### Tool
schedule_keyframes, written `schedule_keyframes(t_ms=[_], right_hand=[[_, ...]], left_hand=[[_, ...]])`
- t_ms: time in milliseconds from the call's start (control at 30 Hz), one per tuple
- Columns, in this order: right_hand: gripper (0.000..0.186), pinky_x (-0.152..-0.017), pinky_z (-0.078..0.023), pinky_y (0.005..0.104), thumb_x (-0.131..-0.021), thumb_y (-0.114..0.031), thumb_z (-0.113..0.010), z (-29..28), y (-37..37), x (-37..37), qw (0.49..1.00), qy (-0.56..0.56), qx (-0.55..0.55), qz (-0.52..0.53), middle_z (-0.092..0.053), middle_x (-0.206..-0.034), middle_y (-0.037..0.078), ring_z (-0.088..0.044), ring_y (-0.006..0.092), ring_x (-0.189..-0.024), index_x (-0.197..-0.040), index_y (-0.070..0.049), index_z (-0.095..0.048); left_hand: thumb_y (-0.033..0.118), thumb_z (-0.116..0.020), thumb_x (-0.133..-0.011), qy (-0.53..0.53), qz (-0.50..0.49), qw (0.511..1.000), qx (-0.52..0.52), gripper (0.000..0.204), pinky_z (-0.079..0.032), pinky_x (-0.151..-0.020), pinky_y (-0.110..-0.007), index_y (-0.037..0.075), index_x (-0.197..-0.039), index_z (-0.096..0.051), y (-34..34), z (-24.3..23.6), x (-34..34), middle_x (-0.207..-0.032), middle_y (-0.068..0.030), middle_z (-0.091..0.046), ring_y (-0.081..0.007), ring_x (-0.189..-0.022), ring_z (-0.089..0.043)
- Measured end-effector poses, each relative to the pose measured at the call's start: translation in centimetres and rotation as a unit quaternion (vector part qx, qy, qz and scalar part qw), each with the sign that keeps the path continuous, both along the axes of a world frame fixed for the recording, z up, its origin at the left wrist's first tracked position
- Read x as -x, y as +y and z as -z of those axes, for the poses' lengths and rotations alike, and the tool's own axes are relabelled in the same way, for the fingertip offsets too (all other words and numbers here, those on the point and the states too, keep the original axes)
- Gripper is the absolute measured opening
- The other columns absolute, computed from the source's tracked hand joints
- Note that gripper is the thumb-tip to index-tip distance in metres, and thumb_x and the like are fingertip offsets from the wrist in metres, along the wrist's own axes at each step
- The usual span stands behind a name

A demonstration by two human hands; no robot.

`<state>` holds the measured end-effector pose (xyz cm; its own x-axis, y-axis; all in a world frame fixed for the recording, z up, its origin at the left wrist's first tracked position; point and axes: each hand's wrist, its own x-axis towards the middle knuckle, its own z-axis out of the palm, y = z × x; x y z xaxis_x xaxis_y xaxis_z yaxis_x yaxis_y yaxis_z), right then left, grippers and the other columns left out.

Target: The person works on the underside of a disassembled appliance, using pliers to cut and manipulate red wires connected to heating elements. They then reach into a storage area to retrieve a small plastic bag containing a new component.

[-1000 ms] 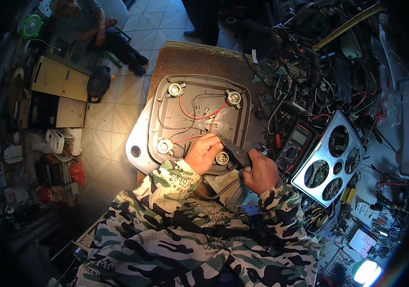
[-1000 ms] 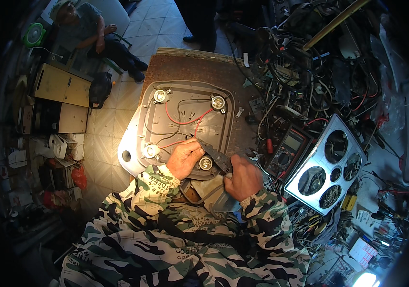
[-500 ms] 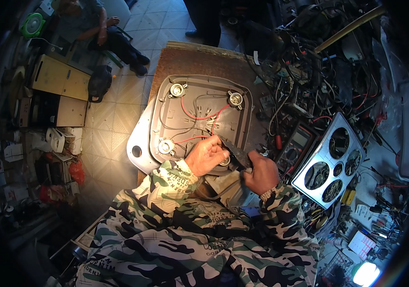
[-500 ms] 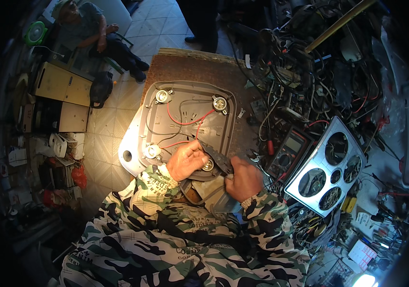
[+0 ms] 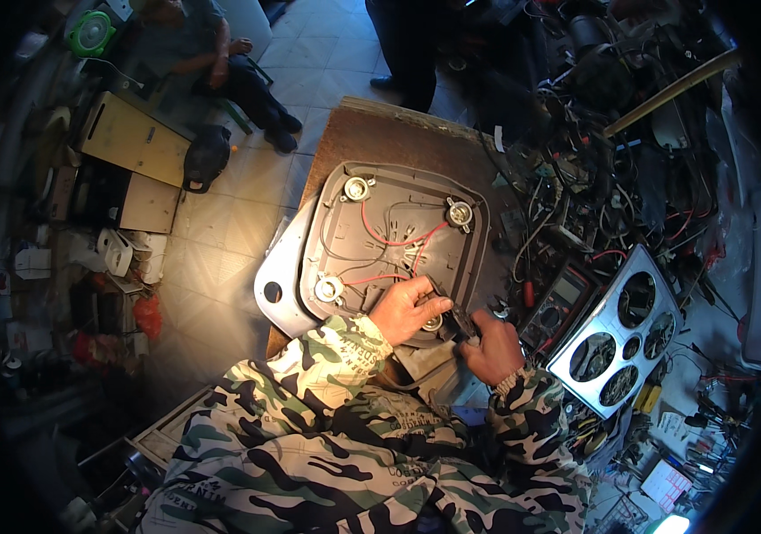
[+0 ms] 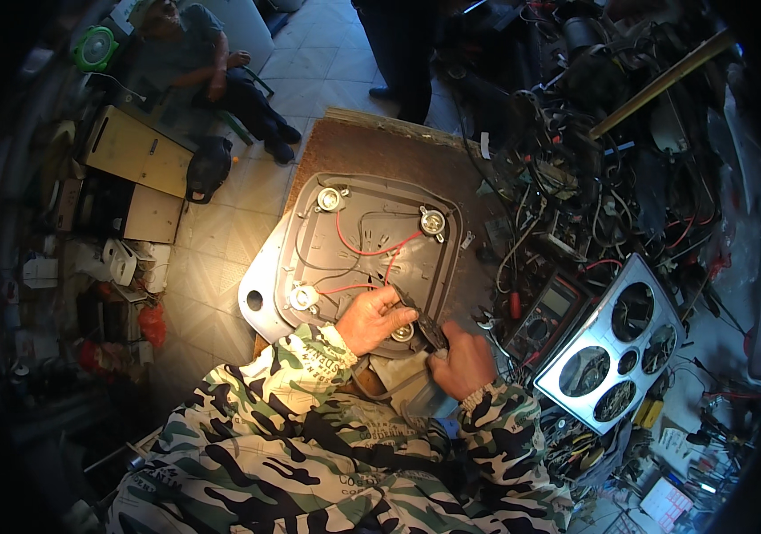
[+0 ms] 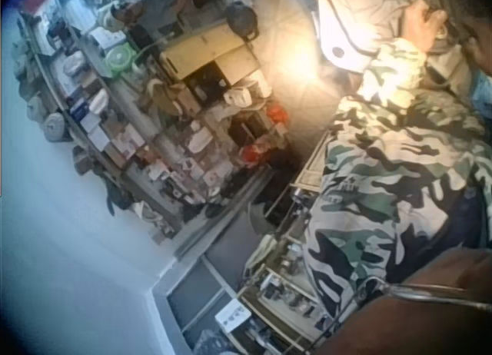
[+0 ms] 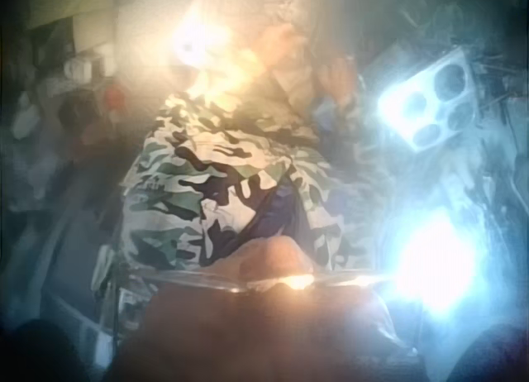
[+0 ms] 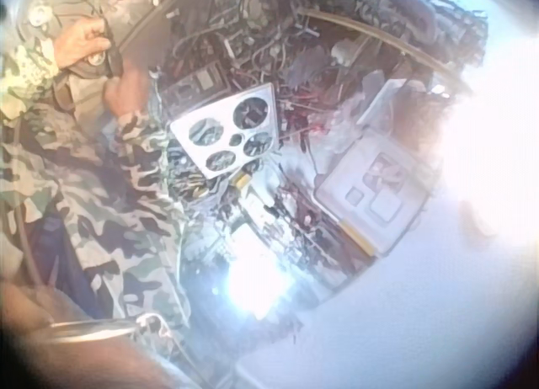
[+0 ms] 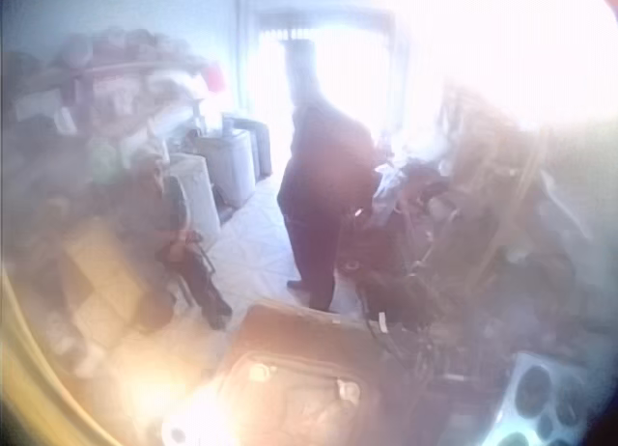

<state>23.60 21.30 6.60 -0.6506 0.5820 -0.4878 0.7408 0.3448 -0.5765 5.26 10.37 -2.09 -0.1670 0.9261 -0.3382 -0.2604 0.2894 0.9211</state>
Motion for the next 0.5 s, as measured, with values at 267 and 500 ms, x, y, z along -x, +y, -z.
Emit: schedule_keyframes(t_ms=[267, 500], right_hand=[[0.032, -0.083, -0.054, 0.0570, -0.078, -0.017, -0.074, -0.6, -0.3, 0.3, 1.000, 0.009, 0.012, 0.024, -0.069, -0.088, 0.032, -0.067, 0.0522, -0.092, -0.104, 0.000, -0.066], [0.027, -0.080, -0.052, 0.0603, -0.079, -0.019, -0.073, 0.3, -1.1, 0.2, 0.999, -0.013, -0.018, 0.035, -0.069, -0.084, 0.032, -0.067, 0.0533, -0.088, -0.097, 0.000, -0.063]], left_hand=[[0.021, -0.072, -0.103, 0.018, -0.010, 0.999, -0.026, 0.026, -0.053, -0.083, -0.029, -0.003, -0.113, -0.068, 0.1, -0.8, -0.1, -0.099, -0.0017, -0.070, -0.0077, -0.094, -0.060], [0.020, -0.072, -0.104, -0.008, -0.002, 1.000, -0.003, 0.022, -0.050, -0.075, -0.026, -0.001, -0.105, -0.063, 0.0, 0.1, 0.1, -0.093, 0.0030, -0.064, -0.0045, -0.086, -0.054]])
